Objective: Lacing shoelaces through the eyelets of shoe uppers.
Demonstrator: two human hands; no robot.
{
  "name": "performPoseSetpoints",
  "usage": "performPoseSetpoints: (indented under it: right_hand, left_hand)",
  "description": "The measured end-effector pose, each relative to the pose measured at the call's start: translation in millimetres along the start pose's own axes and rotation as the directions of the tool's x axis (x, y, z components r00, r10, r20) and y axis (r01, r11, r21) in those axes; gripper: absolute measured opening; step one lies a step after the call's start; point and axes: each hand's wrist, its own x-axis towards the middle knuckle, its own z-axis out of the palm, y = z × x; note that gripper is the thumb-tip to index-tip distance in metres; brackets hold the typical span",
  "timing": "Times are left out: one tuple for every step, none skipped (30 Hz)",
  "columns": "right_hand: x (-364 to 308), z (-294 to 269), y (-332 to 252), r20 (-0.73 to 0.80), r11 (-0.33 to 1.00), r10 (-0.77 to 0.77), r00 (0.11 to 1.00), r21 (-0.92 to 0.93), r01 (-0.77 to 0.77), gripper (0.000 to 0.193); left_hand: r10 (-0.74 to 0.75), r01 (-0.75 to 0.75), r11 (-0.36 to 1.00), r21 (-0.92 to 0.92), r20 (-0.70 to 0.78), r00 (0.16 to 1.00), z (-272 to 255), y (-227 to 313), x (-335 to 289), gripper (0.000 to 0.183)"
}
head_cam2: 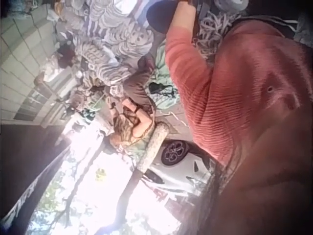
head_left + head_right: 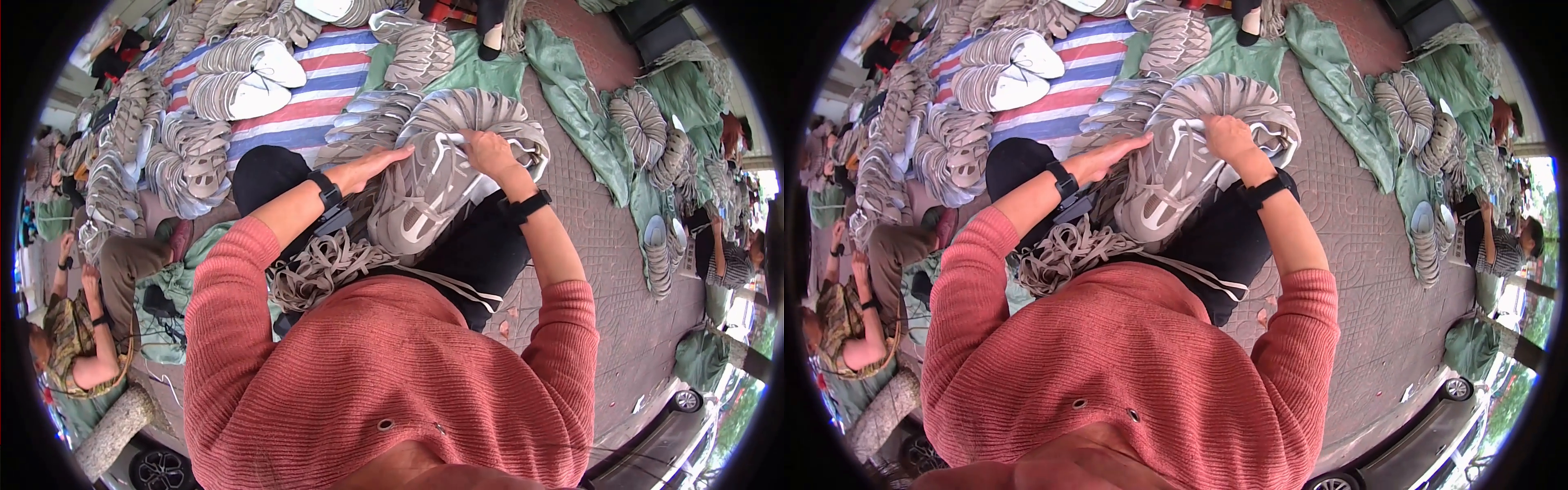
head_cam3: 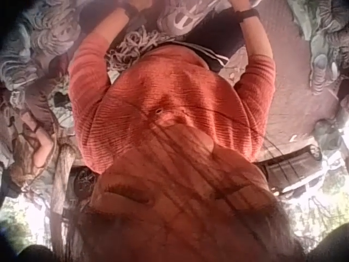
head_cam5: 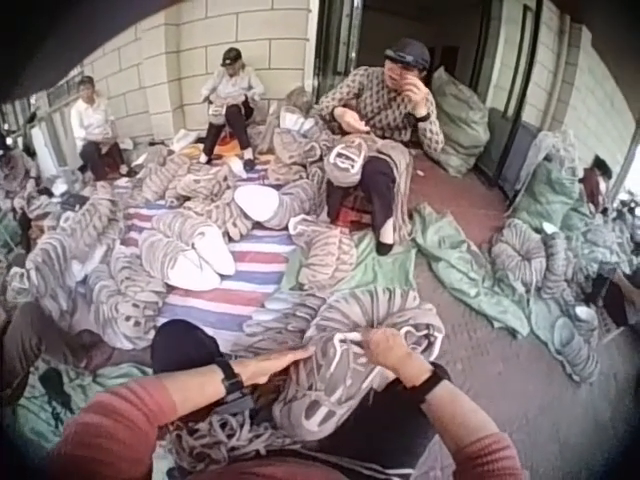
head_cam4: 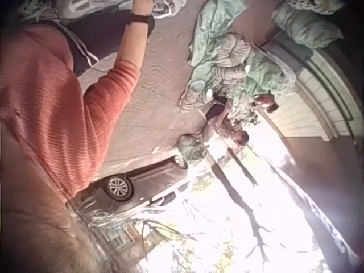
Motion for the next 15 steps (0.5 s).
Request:
performPoseSetpoints:
  right_hand:
    - [-4,0,4,-0.076,0.984,-0.026,0.997,0.174,0.039,0.022]
    - [-9,0,8,-0.156,0.937,-0.037,0.987,0.337,0.089,0.028]
    - [-12,1,11,-0.189,0.897,0.002,0.982,0.433,0.082,0.035]
    - [-18,-7,15,-0.19,0.9,0.009,0.982,0.429,0.075,0.035]
    - [-23,-17,21,-0.152,0.909,0.108,0.982,0.416,-0.036,0.034]
    - [-32,-27,26,-0.11,0.903,0.215,0.97,0.402,-0.155,0.033]
    - [-40,-35,32,-0.109,0.917,0.289,0.951,0.317,-0.242,0.029]
    - [-48,-37,40,-0.103,0.913,0.301,0.948,0.319,-0.255,0.029]
    - [-53,-41,47,-0.014,0.926,0.316,0.949,0.224,-0.305,0.027]
    - [-57,-42,51,0.074,0.932,0.334,0.94,0.124,-0.341,0.026]
    - [-60,-40,52,0.241,0.922,0.295,0.925,0.182,-0.341,0.036]
    - [-64,-35,51,0.246,0.916,0.308,0.919,0.184,-0.357,0.036]
    - [-66,-27,48,0.413,0.834,0.162,0.896,0.429,-0.348,0.046]
    - [-67,-20,44,0.519,0.678,-0.028,0.854,0.638,-0.365,0.058]
    - [-65,-19,29,0.523,0.675,-0.036,0.852,0.641,-0.365,0.058]
  left_hand:
    - [-0.012,0.009,0.999,0.046,0.071,0.997,1,-3,-2,0.109]
    - [-0.006,0.002,0.998,0.056,0.08,0.997,0,-11,4,0.109]
    - [-0.07,0.072,0.997,-0.038,0.051,0.996,-3,-23,11,0.107]
    - [-0.141,0.144,0.981,-0.133,0.035,0.989,-1,-28,15,0.104]
    - [-0.114,0.119,0.984,-0.13,0.045,0.992,-3,-32,20,0.108]
    - [-0.117,0.124,0.985,-0.123,0.06,0.991,-3,-34,23,0.108]
    - [-0.091,0.099,0.989,-0.11,0.079,0.993,-6,-37,27,0.113]
    - [-0.066,0.076,0.992,-0.099,0.097,0.993,-9,-40,30,0.117]
    - [-0.098,0.107,0.989,-0.097,0.094,0.991,-13,-41,36,0.119]
    - [-0.104,0.113,0.99,-0.089,0.102,0.989,-18,-43,39,0.119]
    - [-0.138,0.145,0.987,-0.075,0.087,0.987,-23,-47,41,0.12]
    - [-0.172,0.177,0.982,-0.059,0.079,0.982,-22,-45,43,0.12]
    - [-0.173,0.18,0.982,-0.051,0.123,0.977,-23,-43,43,0.121]
    - [-0.18,0.187,0.981,-0.044,0.131,0.975,-23,-42,45,0.121]
    - [-0.183,0.192,0.98,-0.057,0.137,0.974,-26,-43,45,0.122]
